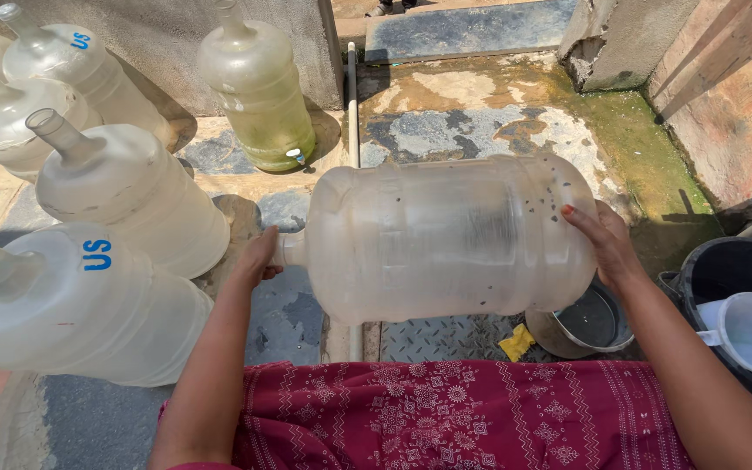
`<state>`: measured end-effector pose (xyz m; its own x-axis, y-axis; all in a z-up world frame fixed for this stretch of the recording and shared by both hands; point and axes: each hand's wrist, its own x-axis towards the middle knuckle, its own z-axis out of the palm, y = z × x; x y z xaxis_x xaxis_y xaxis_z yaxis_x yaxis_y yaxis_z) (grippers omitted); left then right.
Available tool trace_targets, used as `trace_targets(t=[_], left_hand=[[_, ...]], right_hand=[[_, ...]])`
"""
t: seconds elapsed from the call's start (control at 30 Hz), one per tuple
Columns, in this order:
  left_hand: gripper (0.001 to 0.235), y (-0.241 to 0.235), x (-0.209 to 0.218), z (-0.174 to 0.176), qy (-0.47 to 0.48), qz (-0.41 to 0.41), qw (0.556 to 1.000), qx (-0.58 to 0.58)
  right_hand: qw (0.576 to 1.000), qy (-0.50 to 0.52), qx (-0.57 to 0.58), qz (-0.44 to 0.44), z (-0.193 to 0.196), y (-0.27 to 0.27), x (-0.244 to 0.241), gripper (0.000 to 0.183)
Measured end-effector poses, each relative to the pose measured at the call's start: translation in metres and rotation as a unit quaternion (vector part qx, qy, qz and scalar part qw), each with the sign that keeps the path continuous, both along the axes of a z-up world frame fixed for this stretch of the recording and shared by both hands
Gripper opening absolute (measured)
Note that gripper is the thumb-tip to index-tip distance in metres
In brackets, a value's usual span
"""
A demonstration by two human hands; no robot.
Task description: The recorder is rinsing out a large plastic water jug. They move the jug under a tap, add water and a small amount of green liquid from a cup, swirl it around to wash the interior, and then pour the contents out.
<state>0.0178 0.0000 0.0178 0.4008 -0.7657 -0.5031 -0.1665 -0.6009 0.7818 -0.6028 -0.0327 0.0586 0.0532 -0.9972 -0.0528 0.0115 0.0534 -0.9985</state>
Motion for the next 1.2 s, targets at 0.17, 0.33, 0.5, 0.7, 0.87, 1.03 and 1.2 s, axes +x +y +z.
trace_targets(t=[0.17, 0.33, 0.5, 0.7, 0.87, 1.03, 1.2], left_hand=[[0.049, 0.007, 0.0, 0.062, 0.105, -0.043, 0.968, -0.224], [0.068, 0.003, -0.021, 0.036, 0.127, 0.028, 0.989, -0.066], [0.057, -0.004, -0.009, -0.006, 0.036, 0.05, 0.997, 0.04], [0.055, -0.003, 0.0, -0.015, 0.008, 0.013, 0.997, 0.075], [0.055, -0.003, -0.008, -0.006, 0.0, 0.031, 0.998, 0.053], [0.056, 0.0, -0.012, 0.003, 0.003, 0.029, 0.998, 0.052], [0.055, 0.004, -0.013, 0.006, -0.008, 0.018, 0.998, 0.064]], right_hand=[[0.945, -0.274, -0.166, 0.063, 0.026, -0.006, -0.025, 0.076], [0.978, -0.135, -0.15, 0.048, 0.036, 0.004, -0.001, 0.09], [0.999, -0.031, -0.002, 0.004, 0.036, 0.011, 0.017, 0.089], [0.99, -0.056, 0.125, -0.024, 0.03, 0.013, 0.033, 0.087], [0.993, -0.028, 0.108, -0.035, 0.039, 0.014, 0.032, 0.093], [0.994, -0.018, 0.105, -0.035, 0.044, 0.013, 0.034, 0.098], [0.992, 0.004, 0.124, -0.04, 0.038, 0.012, 0.035, 0.099]])
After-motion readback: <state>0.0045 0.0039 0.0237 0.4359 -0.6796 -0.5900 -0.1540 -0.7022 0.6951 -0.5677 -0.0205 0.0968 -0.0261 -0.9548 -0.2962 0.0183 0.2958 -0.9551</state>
